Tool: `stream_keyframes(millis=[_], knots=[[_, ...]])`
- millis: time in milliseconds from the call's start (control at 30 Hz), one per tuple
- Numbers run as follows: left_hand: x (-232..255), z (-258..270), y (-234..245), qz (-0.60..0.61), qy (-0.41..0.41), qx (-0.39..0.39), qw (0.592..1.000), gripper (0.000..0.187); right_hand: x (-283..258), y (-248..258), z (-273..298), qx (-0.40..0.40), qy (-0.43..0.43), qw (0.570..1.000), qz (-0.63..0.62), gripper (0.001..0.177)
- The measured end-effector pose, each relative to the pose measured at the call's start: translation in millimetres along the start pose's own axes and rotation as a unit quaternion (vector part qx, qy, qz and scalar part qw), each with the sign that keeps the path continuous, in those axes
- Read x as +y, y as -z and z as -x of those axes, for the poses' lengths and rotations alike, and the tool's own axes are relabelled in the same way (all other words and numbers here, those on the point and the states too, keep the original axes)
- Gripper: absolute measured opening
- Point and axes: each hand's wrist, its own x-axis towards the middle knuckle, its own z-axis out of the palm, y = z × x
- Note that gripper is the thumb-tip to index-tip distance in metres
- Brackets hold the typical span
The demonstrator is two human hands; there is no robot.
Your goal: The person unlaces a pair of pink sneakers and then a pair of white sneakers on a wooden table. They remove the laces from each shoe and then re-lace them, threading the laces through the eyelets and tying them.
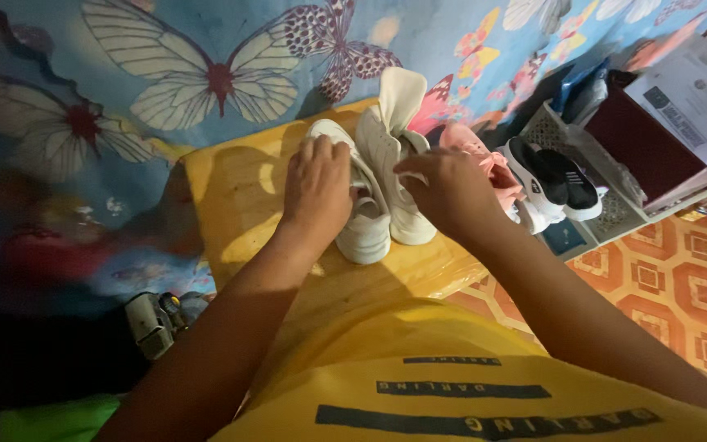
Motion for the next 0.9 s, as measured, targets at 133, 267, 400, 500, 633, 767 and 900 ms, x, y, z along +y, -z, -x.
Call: stream_keyframes(millis=[133,267,400,500,633,767,900], knots=[[-15.7,-10.4,2.3,0.023,-0.125,0.038,0.991,0.020,6.3,-19.7,-13.1,-0.044,-0.062,0.994,-0.076,0.016],[-30.9,-19.0,-3.3,0.152,-0.025,-0.077,0.985,0.014,7.6,-49.7,-14.7,-0.075,-0.007,0.995,-0.059,0.010],[-48.7,-31.7,-10.2,0.196,0.076,-0.010,0.978,0.017,9.1,-60.7,-12.1,-0.097,-0.048,0.993,-0.048,0.022],[-65.4,-45.3,-13.3,0.289,0.162,-0.009,0.943,0.018,8.4,-57.3,-18.1,-0.137,-0.084,0.986,-0.034,0.032],[-72.3,-42.1,-20.4,0.335,0.157,-0.033,0.929,0.016,-3.5,-56.1,-24.0,-0.095,-0.040,0.995,0.000,0.038],[-58.1,-23.7,-27.3,0.340,0.181,-0.022,0.923,0.039,-18.1,-59.7,-29.5,-0.140,-0.123,0.979,0.078,0.030],[-29.3,-6.6,-34.9,0.458,0.254,-0.056,0.850,0.086,-20.9,-68.3,-43.0,-0.250,-0.139,0.938,0.197,0.035]])
